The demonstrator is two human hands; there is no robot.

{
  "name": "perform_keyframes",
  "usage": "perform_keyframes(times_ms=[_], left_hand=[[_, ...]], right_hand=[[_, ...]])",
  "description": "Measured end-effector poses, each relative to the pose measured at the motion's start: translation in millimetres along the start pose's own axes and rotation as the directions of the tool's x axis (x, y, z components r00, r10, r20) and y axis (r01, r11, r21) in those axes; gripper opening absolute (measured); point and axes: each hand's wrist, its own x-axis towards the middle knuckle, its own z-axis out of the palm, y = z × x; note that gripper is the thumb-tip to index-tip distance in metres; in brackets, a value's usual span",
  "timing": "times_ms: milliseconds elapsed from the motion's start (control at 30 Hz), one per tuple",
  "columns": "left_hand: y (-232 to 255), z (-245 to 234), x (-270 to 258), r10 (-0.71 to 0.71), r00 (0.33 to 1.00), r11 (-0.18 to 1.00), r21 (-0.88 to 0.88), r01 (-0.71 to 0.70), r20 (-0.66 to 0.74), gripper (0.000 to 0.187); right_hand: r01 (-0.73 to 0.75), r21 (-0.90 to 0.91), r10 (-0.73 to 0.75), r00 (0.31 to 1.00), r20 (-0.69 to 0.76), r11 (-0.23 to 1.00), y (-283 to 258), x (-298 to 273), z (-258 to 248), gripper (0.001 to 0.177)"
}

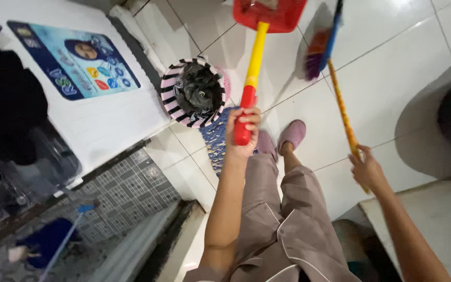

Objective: The person sweeps a tiled floor with a broom and dustpan, moving a chair to clean underneath it. A small white dog enters the scene and interacts with the person while they continue sweeping.

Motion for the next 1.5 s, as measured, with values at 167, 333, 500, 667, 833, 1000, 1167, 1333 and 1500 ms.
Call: perform_keyframes(times_ms=[167,333,500,667,833,1000,1167,1333,1500], left_hand=[[-2.1,43.0,-55.3,-0.004,0.998,0.994,-0.105,0.011,0.067,0.060],[-9.8,126.9,-167.0,0.110,0.993,0.989,-0.106,-0.104,0.047,0.072],[-4.3,173.6,-237.6,0.219,0.973,0.974,-0.080,-0.213,0.074,0.071],[50.1,198.9,-236.9,0.296,0.936,0.953,-0.131,-0.274,0.190,0.068],[118.2,248.5,-193.3,0.346,0.884,0.938,-0.129,-0.322,0.314,0.070],[175.1,279.1,-146.0,0.384,0.830,0.923,-0.138,-0.360,0.405,0.072],[209.7,276.3,-123.5,0.366,0.821,0.931,-0.153,-0.332,0.438,0.068],[208.2,268.8,-120.7,0.394,0.802,0.918,-0.150,-0.367,0.448,0.068],[202.7,265.7,-114.2,0.406,0.798,0.913,-0.157,-0.377,0.446,0.067]], right_hand=[[0.021,0.163,-0.043,0.990,0.133,0.986,-56.0,-68.9,-65.0,0.057],[-0.002,-0.398,0.046,0.994,0.102,0.918,-148.0,-104.2,-78.1,0.051],[0.296,-0.465,-0.223,0.953,0.206,0.834,-242.8,-91.8,-58.0,0.051],[0.224,-0.362,-0.128,0.954,0.270,0.905,-359.6,-55.7,12.3,0.048],[0.451,-0.013,-0.401,0.806,0.435,0.892,-453.8,71.5,143.2,0.048],[0.162,0.369,-0.375,0.676,0.634,0.915,-540.1,209.1,291.9,0.044],[0.186,0.319,-0.334,0.791,0.513,0.929,-518.0,239.3,296.3,0.037],[0.250,0.166,-0.294,0.888,0.353,0.954,-502.2,117.4,216.3,0.041],[0.153,0.387,-0.340,0.810,0.479,0.909,-530.8,93.4,227.9,0.045]])
